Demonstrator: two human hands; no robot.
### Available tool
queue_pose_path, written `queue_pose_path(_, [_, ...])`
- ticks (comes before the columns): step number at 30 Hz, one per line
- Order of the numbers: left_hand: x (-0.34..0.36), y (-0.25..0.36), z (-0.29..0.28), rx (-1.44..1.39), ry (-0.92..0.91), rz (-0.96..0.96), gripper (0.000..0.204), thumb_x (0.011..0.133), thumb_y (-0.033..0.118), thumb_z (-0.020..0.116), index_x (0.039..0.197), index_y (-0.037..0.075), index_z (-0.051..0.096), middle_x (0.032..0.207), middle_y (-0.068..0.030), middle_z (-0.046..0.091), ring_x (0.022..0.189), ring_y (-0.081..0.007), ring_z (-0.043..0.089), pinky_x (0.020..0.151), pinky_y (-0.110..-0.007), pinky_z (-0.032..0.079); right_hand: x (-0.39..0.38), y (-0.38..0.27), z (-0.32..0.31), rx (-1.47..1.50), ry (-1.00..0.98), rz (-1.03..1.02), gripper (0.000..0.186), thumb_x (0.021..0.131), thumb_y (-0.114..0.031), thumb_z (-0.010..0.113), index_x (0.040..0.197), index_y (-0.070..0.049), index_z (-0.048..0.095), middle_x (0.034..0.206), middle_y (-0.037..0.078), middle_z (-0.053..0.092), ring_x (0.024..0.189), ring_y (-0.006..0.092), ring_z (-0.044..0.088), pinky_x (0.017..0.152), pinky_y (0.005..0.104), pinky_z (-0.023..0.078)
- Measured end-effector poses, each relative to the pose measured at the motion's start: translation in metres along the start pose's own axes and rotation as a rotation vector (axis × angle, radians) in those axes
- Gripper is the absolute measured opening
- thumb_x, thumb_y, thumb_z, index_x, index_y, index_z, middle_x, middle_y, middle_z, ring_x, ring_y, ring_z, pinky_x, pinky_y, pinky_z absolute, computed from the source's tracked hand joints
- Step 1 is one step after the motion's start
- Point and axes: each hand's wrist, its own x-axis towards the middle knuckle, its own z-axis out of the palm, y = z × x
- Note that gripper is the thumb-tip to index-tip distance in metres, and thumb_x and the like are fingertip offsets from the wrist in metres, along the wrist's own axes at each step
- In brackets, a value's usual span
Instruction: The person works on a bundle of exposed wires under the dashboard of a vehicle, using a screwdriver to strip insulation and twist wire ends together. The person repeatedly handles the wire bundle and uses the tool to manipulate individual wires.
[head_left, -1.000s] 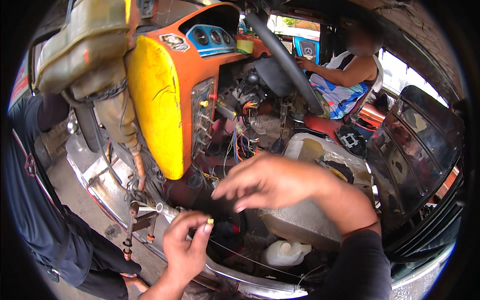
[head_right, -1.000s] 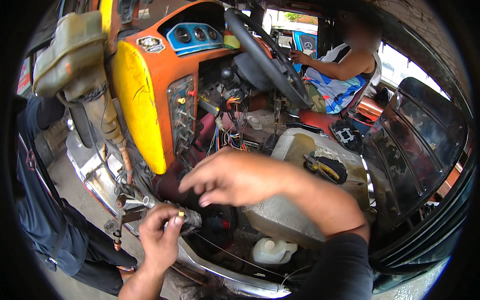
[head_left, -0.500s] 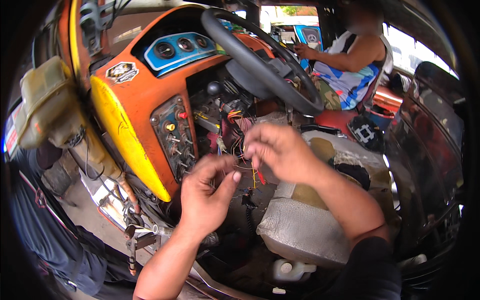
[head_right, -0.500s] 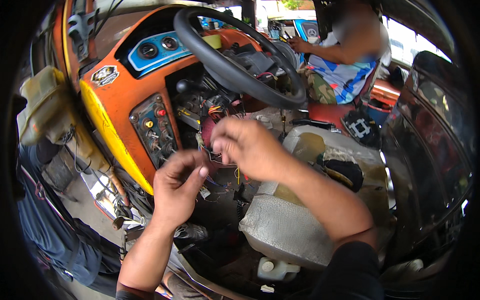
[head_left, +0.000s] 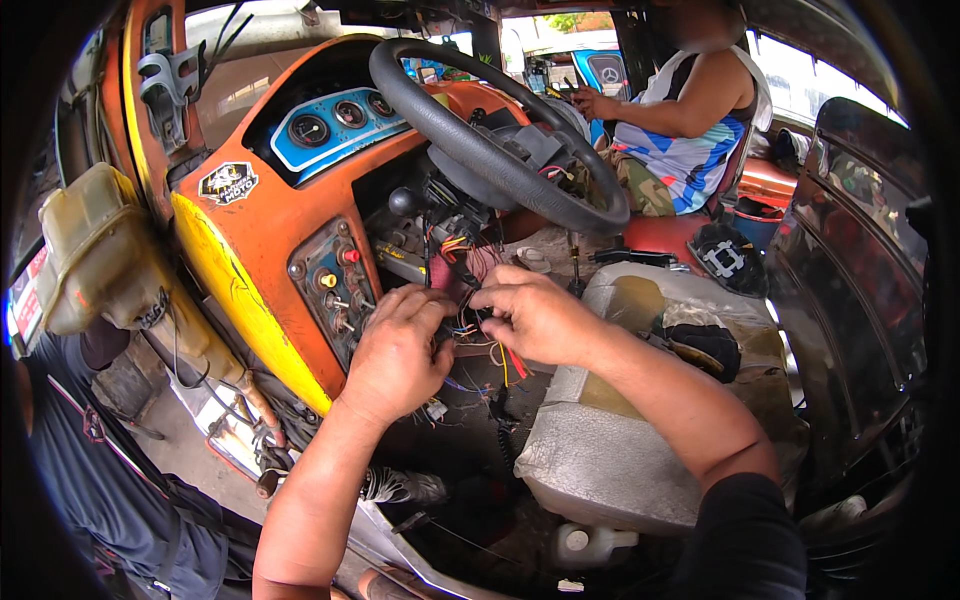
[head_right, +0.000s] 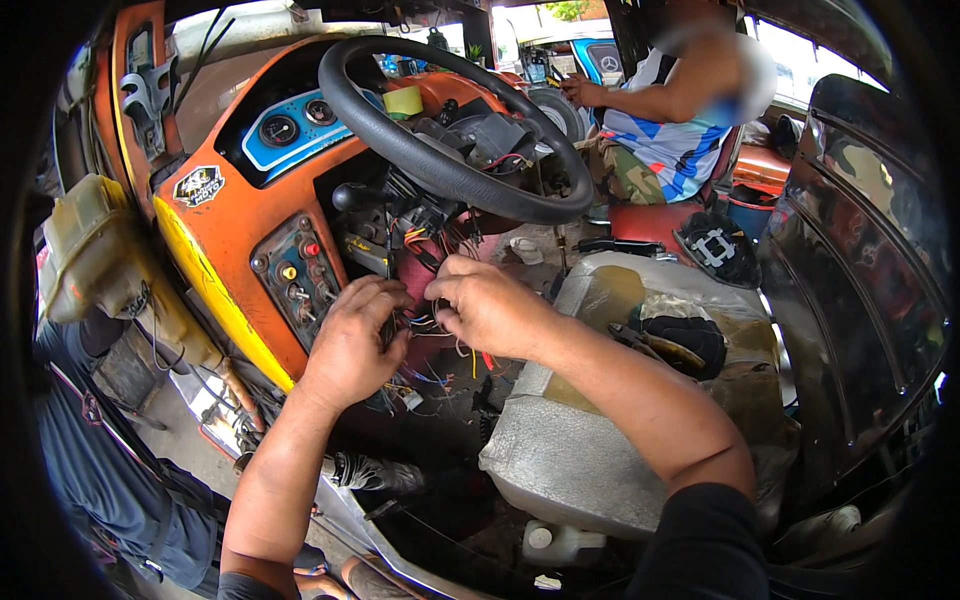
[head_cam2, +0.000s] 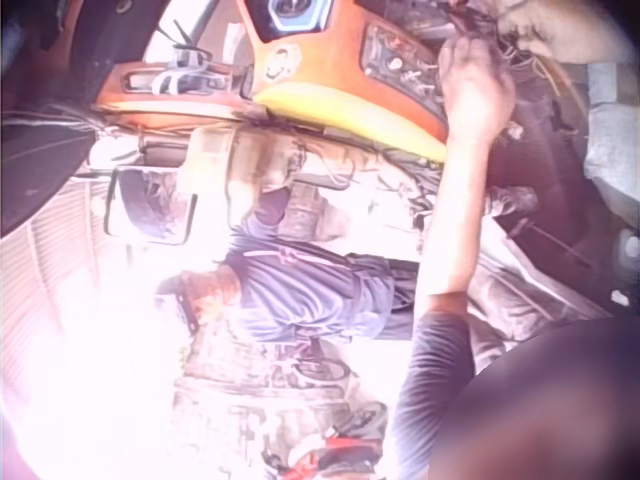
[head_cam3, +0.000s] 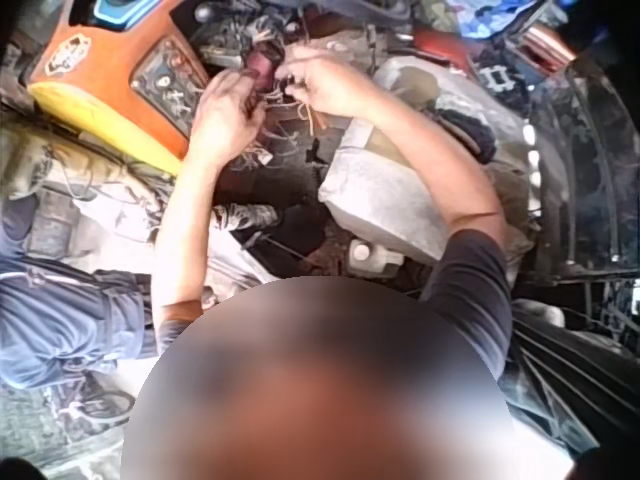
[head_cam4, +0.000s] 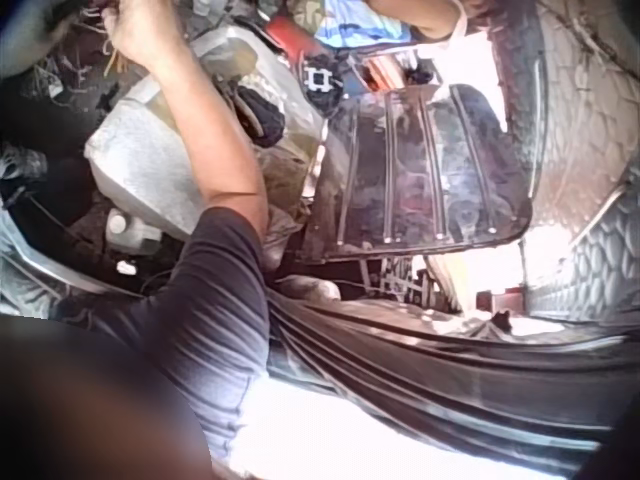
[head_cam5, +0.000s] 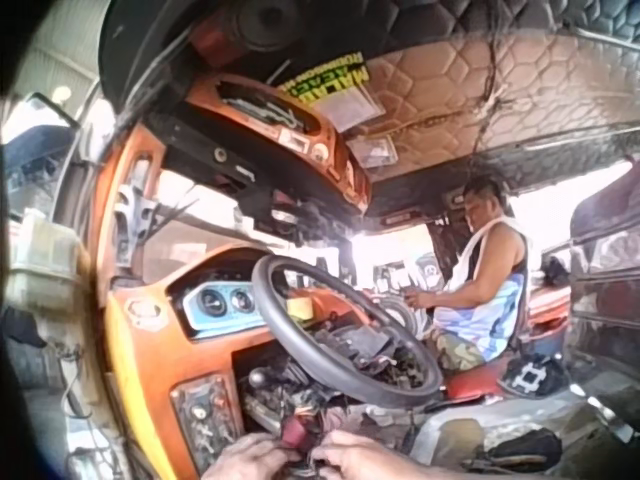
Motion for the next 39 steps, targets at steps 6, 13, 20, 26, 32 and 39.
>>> queue_pose_path(6, [-0.005, -0.003, -0.005, -0.110, -0.020, -0.058, 0.045, 0.074, 0.000, 0.080, 0.118, -0.002, 0.070, 0.124, -0.0214, 0.071, 0.126, -0.0409, 0.065, 0.112, -0.048, 0.052, 0.002, -0.003, 0.027, 0.007, 0.021, -0.055, 0.028, 0.091, -0.011, 0.082, 0.113, 0.005, 0.075, 0.102, 0.014, 0.067, 0.096, 0.0354, 0.071, 0.084, 0.0441, 0.059])
queue_pose_path(13, [0.004, -0.002, 0.004, 0.017, 0.040, 0.037, 0.025, 0.077, 0.008, 0.082, 0.101, 0.004, 0.078, 0.111, -0.0098, 0.074, 0.120, -0.0341, 0.067, 0.108, -0.047, 0.052, 0.005, 0.011, 0.022, 0.870, -0.116, 0.678, 0.020, 0.100, -0.014, 0.077, 0.105, 0.005, 0.079, 0.084, 0.005, 0.074, 0.068, 0.0088, 0.065, 0.058, 0.0266, 0.054])
queue_pose_path(20, [0.012, 0.005, 0.003, -0.106, 0.033, -0.060, 0.020, 0.078, 0.007, 0.081, 0.098, 0.005, 0.078, 0.106, -0.0109, 0.075, 0.116, -0.0337, 0.068, 0.105, -0.046, 0.053, 0.008, 0.007, 0.008, 0.795, -0.147, 0.607, 0.019, 0.100, -0.015, 0.078, 0.105, 0.003, 0.080, 0.081, 0.003, 0.073, 0.070, 0.0096, 0.067, 0.061, 0.0259, 0.055])
queue_pose_path(26, [0.010, -0.001, -0.005, -0.177, 0.048, -0.011, 0.015, 0.085, 0.001, 0.079, 0.100, -0.001, 0.076, 0.103, -0.0159, 0.074, 0.108, -0.0363, 0.071, 0.096, -0.043, 0.056, 0.010, 0.011, -0.002, 0.885, -0.216, 0.551, 0.020, 0.099, -0.010, 0.078, 0.111, 0.006, 0.078, 0.095, 0.006, 0.075, 0.079, 0.0109, 0.070, 0.070, 0.0277, 0.058])
queue_pose_path(32, [0.007, -0.008, -0.012, -0.348, -0.011, -0.110, 0.011, 0.092, 0.000, 0.076, 0.102, -0.004, 0.074, 0.102, -0.0160, 0.073, 0.102, -0.0340, 0.072, 0.090, -0.041, 0.057, 0.009, -0.005, -0.011, 0.133, 0.070, -0.095, 0.026, 0.090, 0.002, 0.079, 0.117, 0.002, 0.076, 0.104, 0.010, 0.072, 0.090, 0.0206, 0.073, 0.079, 0.0341, 0.062])
queue_pose_path(39, [0.010, 0.000, -0.013, -0.376, -0.005, -0.109, 0.010, 0.092, 0.000, 0.076, 0.102, -0.003, 0.075, 0.103, -0.0159, 0.073, 0.098, -0.0331, 0.072, 0.088, -0.041, 0.057, 0.010, -0.017, 0.000, 0.075, 0.156, -0.125, 0.013, 0.090, -0.002, 0.080, 0.103, -0.002, 0.077, 0.097, 0.010, 0.070, 0.089, 0.0271, 0.072, 0.079, 0.0377, 0.058])
